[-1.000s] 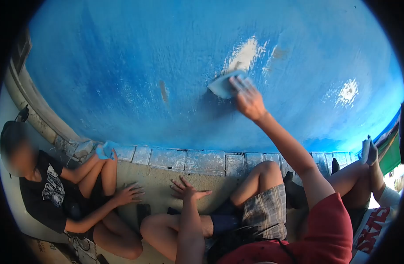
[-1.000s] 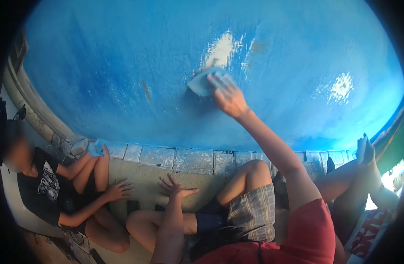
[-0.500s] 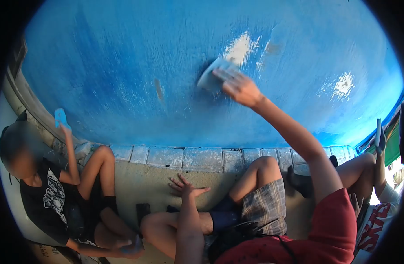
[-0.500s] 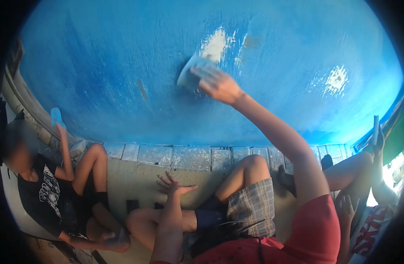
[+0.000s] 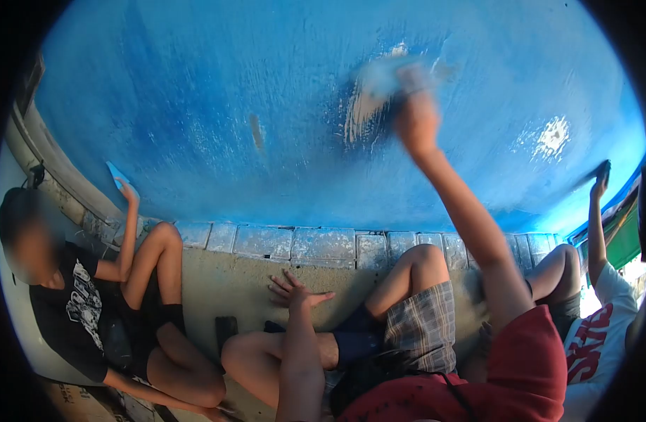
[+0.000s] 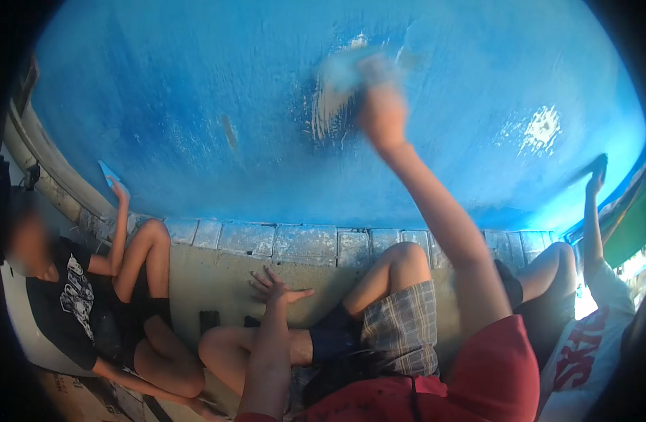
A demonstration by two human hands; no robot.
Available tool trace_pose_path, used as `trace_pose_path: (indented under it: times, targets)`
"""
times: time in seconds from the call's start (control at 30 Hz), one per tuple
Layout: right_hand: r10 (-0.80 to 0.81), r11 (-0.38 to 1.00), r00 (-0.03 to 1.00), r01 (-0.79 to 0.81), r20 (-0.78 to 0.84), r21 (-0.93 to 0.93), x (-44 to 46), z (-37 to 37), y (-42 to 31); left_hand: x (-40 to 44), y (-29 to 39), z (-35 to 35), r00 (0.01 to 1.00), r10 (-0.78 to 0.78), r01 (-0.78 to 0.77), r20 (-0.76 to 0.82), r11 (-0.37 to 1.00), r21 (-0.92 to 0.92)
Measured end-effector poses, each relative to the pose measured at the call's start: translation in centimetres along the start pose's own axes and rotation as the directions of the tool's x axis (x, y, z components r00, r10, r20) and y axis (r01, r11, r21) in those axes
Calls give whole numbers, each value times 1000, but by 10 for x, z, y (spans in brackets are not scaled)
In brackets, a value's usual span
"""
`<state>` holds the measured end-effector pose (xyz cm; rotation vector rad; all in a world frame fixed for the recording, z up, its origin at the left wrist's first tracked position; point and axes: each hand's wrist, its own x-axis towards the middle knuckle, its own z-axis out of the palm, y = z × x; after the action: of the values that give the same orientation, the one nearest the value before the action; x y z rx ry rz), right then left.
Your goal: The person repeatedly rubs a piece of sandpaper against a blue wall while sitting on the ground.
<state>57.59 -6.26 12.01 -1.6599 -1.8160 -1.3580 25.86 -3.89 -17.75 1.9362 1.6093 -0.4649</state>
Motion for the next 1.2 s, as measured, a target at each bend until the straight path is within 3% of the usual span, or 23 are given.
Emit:
trace_pose_path:
  times: [0.03, 0.13, 0.17, 0.23, 0.27, 0.3, 0.37, 0.4, 0.43, 0.47, 0.57, 0.6, 0.63, 0.7, 0.77, 0.83, 0.87, 0.9, 0.97, 1.0, 1.1, 1.13, 1.2]
  targets:
    - [-139, 990, 988, 139, 67, 9, -2, 0, -8, -1, 1, -2, 1000, -10, 10, 14, 1000, 15]
    - [78, 817, 995, -101, 65, 567, -6, -18, -11, -3, 3, -8, 1000, -23, 22, 20, 999, 45]
    - [243, 896, 964, -179, -112, 406, -10, -13, -11, -4, 1, -7, 1000, -18, 17, 14, 999, 47]
    - [425, 897, 758, -427, -494, 116, -35, 10, -16, -4, 3, -5, 1000, -9, 8, 13, 999, 37]
    - [325, 945, 915, -325, -241, 38, -55, 17, -28, -3, 4, -5, 1000, -5, 4, 14, 999, 34]
    - [-56, 981, 997, 46, 50, 191, -74, 25, -34, -3, 0, -4, 1000, -1, 0, 15, 999, 37]
    - [-212, 954, 974, 187, 84, 234, -91, 27, -37, -6, 0, -4, 1000, -11, 10, 28, 998, 59]
    - [53, 989, 994, -39, -100, 141, -92, 33, -31, -4, 2, -8, 1000, -16, 14, 26, 998, 64]
    - [291, 957, 911, -274, -294, 98, -78, 23, -29, -1, 1, -11, 1000, -4, 4, 11, 999, 51]
    - [479, 864, 741, -493, -470, 104, -71, 17, -26, -1, 1, -10, 1000, 6, -6, 3, 999, 33]
    - [237, 970, 966, -240, -105, -22, -71, 22, -45, -2, 1, -2, 1000, -10, 10, 17, 999, 51]
    - [-101, 985, 993, 91, 60, 149, -73, 22, -43, -1, 3, -2, 1000, -15, 14, 17, 998, 64]
    - [89, 994, 994, -84, -60, 69, -67, 16, -36, -2, 2, -4, 999, -19, 17, 31, 997, 76]
    - [395, 905, 856, -424, -335, -17, -47, 0, -18, -5, 5, -9, 998, -27, 22, 57, 997, 80]
    - [137, 987, 988, -130, -74, 90, -61, 11, -27, 4, 3, -2, 999, -12, 10, 38, 999, 37]
    - [-156, 959, 976, 112, 153, 260, -87, 12, -47, 6, 1, 5, 999, -9, 8, 37, 999, 31]
    - [-35, 909, 911, -142, 411, 391, -98, -2, -63, 7, 2, 5, 999, -17, 15, 41, 999, 33]
    - [36, 798, 762, -411, 647, 440, -108, -18, -81, 7, 2, 3, 999, -25, 24, 40, 999, 39]
    - [413, 173, 636, -757, 651, 630, -124, -44, -85, 1, 5, -4, 999, -22, 20, 33, 998, 54]
    - [533, -208, 476, -728, 700, 653, -133, -59, -86, -4, 5, -3, 999, -23, 21, 40, 998, 66]
    - [474, -810, 307, -217, 825, 545, -149, -133, -92, -3, 8, -1, 999, -46, 44, 23, 994, 99]
    - [462, -837, 362, -121, 809, 533, -177, -141, -95, -2, 11, -1, 999, -40, 36, 34, 993, 117]
    - [463, -881, 234, 14, 855, 473, -199, -161, -105, 3, 7, -1, 997, -35, 23, 70, 987, 160]
